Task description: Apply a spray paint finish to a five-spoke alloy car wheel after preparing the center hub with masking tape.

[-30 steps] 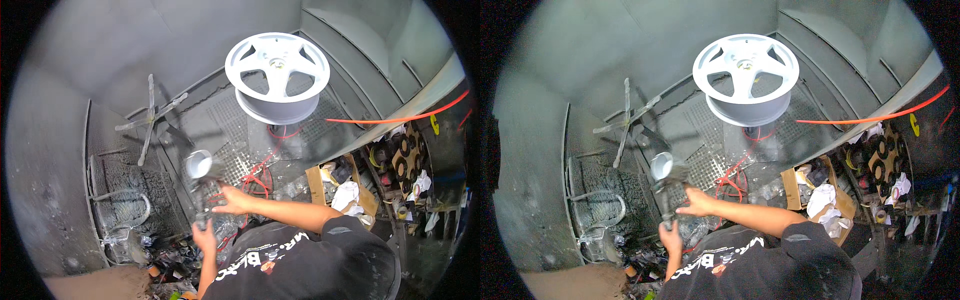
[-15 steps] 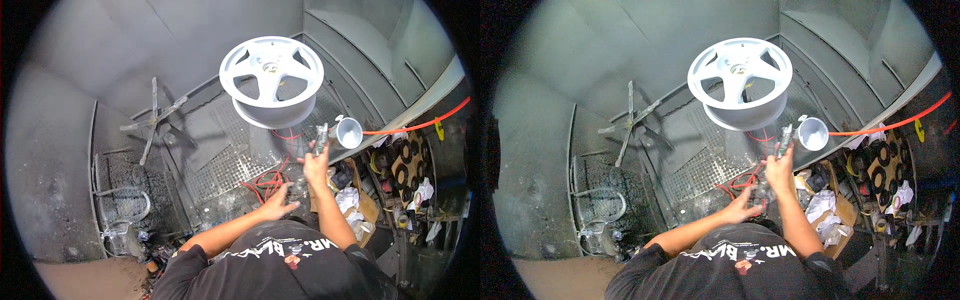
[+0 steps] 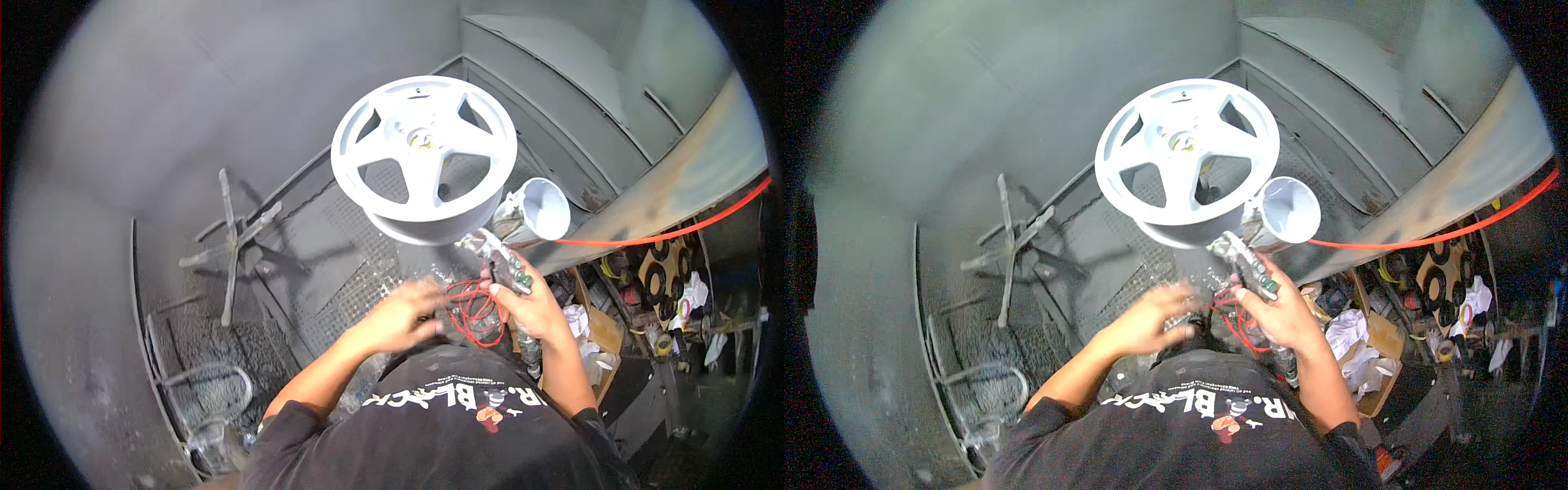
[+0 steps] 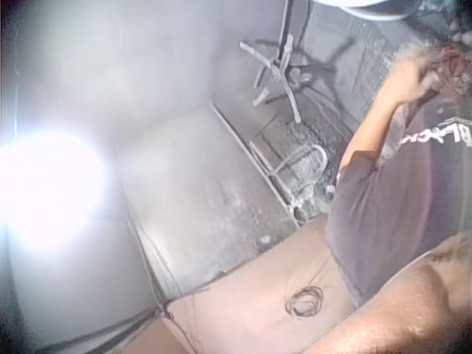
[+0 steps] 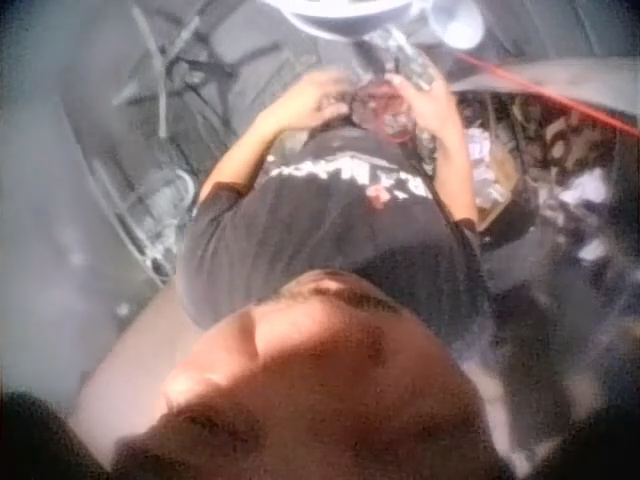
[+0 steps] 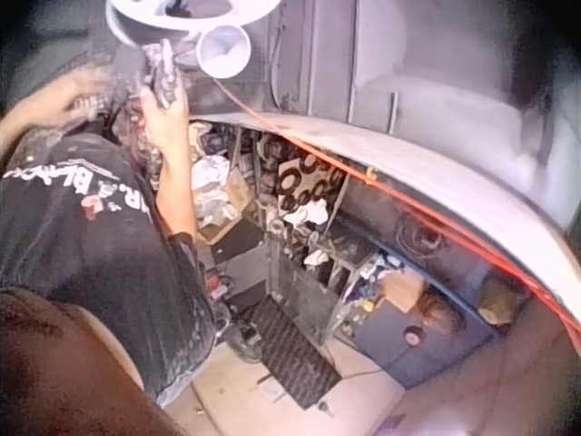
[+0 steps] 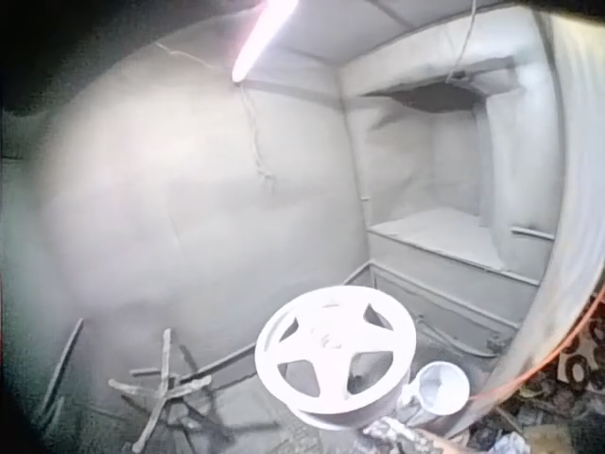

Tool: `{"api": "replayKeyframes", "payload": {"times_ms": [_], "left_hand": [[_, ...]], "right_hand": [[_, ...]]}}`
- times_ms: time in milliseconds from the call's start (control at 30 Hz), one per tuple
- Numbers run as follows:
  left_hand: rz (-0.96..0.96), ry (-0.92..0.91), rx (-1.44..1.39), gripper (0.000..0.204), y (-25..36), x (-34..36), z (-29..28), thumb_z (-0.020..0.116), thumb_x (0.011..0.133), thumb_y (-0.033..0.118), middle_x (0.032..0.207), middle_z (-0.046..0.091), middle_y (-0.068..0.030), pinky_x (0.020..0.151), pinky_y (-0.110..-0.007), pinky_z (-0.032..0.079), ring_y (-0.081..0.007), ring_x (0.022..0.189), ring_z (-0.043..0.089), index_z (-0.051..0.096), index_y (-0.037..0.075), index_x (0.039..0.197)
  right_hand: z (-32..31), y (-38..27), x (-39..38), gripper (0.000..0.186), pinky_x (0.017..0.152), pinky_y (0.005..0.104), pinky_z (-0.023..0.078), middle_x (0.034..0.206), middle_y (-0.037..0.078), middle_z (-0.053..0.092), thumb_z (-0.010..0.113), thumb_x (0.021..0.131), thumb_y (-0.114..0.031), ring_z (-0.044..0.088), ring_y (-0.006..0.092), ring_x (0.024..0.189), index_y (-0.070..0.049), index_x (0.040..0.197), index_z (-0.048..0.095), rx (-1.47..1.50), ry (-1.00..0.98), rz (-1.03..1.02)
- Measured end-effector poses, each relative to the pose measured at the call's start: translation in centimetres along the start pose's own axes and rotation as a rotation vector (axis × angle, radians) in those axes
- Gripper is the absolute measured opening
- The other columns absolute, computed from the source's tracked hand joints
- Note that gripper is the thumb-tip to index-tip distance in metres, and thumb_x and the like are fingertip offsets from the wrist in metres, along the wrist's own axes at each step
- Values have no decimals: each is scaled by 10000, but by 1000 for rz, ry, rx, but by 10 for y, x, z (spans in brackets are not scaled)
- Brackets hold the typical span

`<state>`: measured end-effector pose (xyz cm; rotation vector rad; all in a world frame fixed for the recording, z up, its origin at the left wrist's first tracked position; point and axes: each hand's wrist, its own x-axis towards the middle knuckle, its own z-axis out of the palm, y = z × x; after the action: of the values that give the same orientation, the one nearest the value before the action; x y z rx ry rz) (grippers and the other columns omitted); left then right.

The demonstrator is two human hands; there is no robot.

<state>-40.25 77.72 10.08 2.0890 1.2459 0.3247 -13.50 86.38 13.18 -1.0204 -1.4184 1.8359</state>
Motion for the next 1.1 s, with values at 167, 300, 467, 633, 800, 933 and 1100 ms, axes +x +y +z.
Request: {"api": "replayKeyframes", "payload": {"times_ms": [167, 300, 467, 633, 800, 933, 1100], "left_hand": [[-98, 356, 454, 802, -69, 63, -66, 647, 921, 427, 1617, 286, -195, 1217, -567, 166, -371, 1521, 222, 346, -24, 1513], [-16, 300, 482, 806, -112, 103, -104, 576, 947, 494, 1623, 273, -195, 1225, -555, 151, -353, 1523, 225, 344, -33, 1512], [184, 323, 493, 766, -142, 141, -133, 554, 963, 476, 1588, 326, -218, 1217, -508, 218, -331, 1485, 315, 364, -37, 1499], [240, 317, 400, 708, -161, 164, -153, 537, 982, 437, 1481, 477, -215, 1183, -513, 293, -364, 1399, 432, 376, -34, 1486], [136, 329, 466, 648, -191, 146, -176, 551, 986, 382, 1516, 458, -172, 1206, -502, 260, -346, 1442, 386, 382, 47, 1515], [36, 419, 473, 633, -226, 113, -191, 555, 987, 347, 1534, 440, -174, 1220, -506, 224, -337, 1478, 333, 382, 52, 1520], [-249, 443, 382, 659, -247, 72, -189, 542, 991, 376, 1560, 397, -177, 1215, -575, 164, -339, 1491, 309, 370, 14, 1514]], "right_hand": [[40, -22, 47, 537, 519, 219, 538, 1137, 84, 663, 630, 973, -65, 672, 133, 985, 3, 1454, 402, -4, -21, -2], [54, -47, 94, 550, 525, 218, 541, 1112, 80, 664, 635, 974, -83, 668, 126, 946, 14, 1457, 392, -11, -20, 31], [58, -57, 151, 514, 510, 226, 507, 984, 19, 639, 625, 984, -156, 606, 72, 769, -28, 1450, 450, -183, 137, 0], [45, -69, 213, 500, 506, 273, 503, 891, 35, 645, 643, 952, -182, 586, 97, 677, -70, 1419, 505, -422, 394, 0], [59, -81, 229, 496, 496, 256, 496, 915, 29, 664, 663, 948, -189, 613, 101, 724, -54, 1401, 515, -278, 266, -33], [87, -73, 207, 508, 503, 219, 497, 983, 38, 684, 679, 949, -198, 639, 81, 806, -36, 1398, 506, -88, 6, 67], [91, -70, 184, 529, 537, 219, 518, 1107, 88, 670, 650, 960, -105, 650, 107, 835, 20, 1426, 433, -115, 15, 55]]}}
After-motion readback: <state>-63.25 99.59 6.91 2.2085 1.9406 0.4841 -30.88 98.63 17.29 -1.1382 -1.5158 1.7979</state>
